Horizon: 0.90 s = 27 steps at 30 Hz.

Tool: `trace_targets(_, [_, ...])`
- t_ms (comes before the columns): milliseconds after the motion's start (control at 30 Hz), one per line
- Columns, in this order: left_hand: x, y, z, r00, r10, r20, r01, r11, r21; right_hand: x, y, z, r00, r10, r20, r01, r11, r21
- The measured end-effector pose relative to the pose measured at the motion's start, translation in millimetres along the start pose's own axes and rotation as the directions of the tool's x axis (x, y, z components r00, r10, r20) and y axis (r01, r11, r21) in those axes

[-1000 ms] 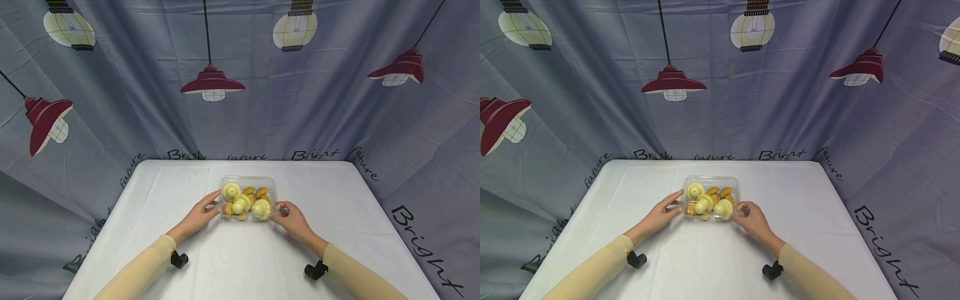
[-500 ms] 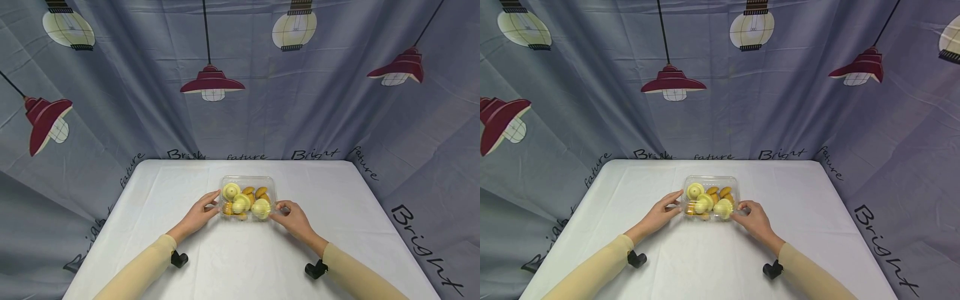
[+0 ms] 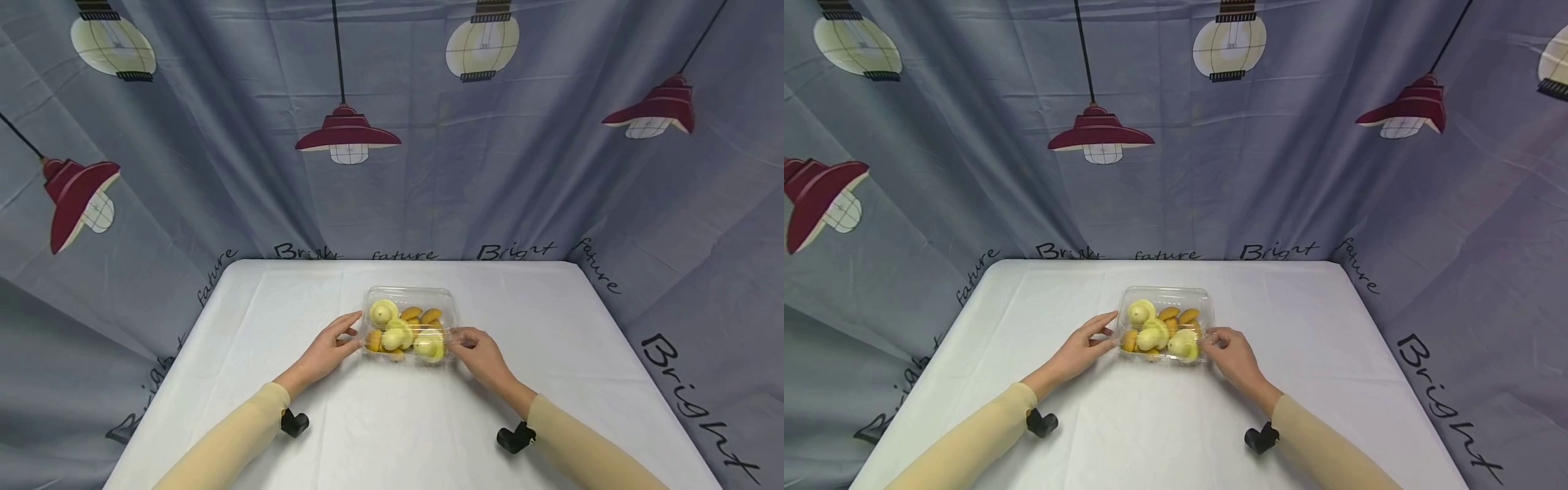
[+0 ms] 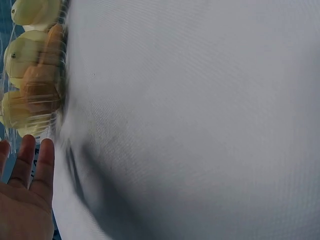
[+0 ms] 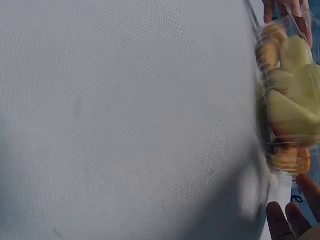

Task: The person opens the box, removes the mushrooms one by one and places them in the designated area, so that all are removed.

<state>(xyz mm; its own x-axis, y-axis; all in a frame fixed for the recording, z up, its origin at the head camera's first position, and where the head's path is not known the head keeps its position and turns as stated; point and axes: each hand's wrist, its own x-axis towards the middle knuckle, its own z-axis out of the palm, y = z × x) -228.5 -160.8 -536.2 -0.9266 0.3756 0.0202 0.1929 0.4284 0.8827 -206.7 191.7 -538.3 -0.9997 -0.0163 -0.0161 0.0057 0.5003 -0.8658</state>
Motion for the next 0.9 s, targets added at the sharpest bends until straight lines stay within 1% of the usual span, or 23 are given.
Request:
trace_targets(67, [0.0, -0.3, 0.5, 1.000, -0.001, -0.007, 0.002, 1.000, 0.004, -0.8, -0.3, -0.6, 1.000, -0.008, 0.011, 0.008, 1.000, -0.001])
trace_targets(167, [-0.1, -0.2, 0.7, 1.000, -0.010, -0.006, 0.010, 1.000, 0.000, -2.3, -0.2, -1.8, 1.000, 0.007, 0.019, -0.007, 1.000, 0.010])
trace_targets(300, [-0.6, 0.4, 0.5, 1.000, -0.015, -0.003, 0.015, 1.000, -0.014, -3.0, 1.1, -4.0, 0.999, 0.028, 0.015, -0.029, 0.998, 0.059])
trace_targets(400, [-1.0, 0.8, 0.5, 1.000, -0.009, -0.004, 0.009, 1.000, -0.028, -0.7, 3.1, -6.8, 1.000, 0.005, 0.009, -0.006, 0.994, 0.107])
trace_targets(500, [-1.4, 1.9, 0.6, 1.000, -0.009, -0.002, 0.009, 1.000, -0.029, 1.9, 5.4, -10.1, 1.000, -0.023, 0.012, 0.021, 0.992, 0.120])
trace_targets(600, [-1.7, 2.7, 0.6, 1.000, -0.010, -0.002, 0.010, 1.000, -0.023, 4.0, 6.0, -13.0, 0.998, -0.063, 0.024, 0.060, 0.993, 0.103])
trace_targets(700, [-2.2, 2.4, 0.9, 1.000, -0.009, -0.008, 0.009, 1.000, -0.019, 5.7, 6.6, -15.4, 0.988, -0.150, 0.037, 0.147, 0.986, 0.072])
trace_targets(833, [-2.8, 2.6, 2.0, 1.000, -0.008, -0.015, 0.008, 1.000, -0.028, 7.8, 7.2, -18.0, 0.955, -0.292, 0.051, 0.290, 0.956, 0.049])
trace_targets(900, [-2.9, 2.6, 3.2, 1.000, -0.010, -0.017, 0.009, 0.999, -0.046, 8.8, 7.8, -19.0, 0.940, -0.335, 0.062, 0.334, 0.942, 0.040])
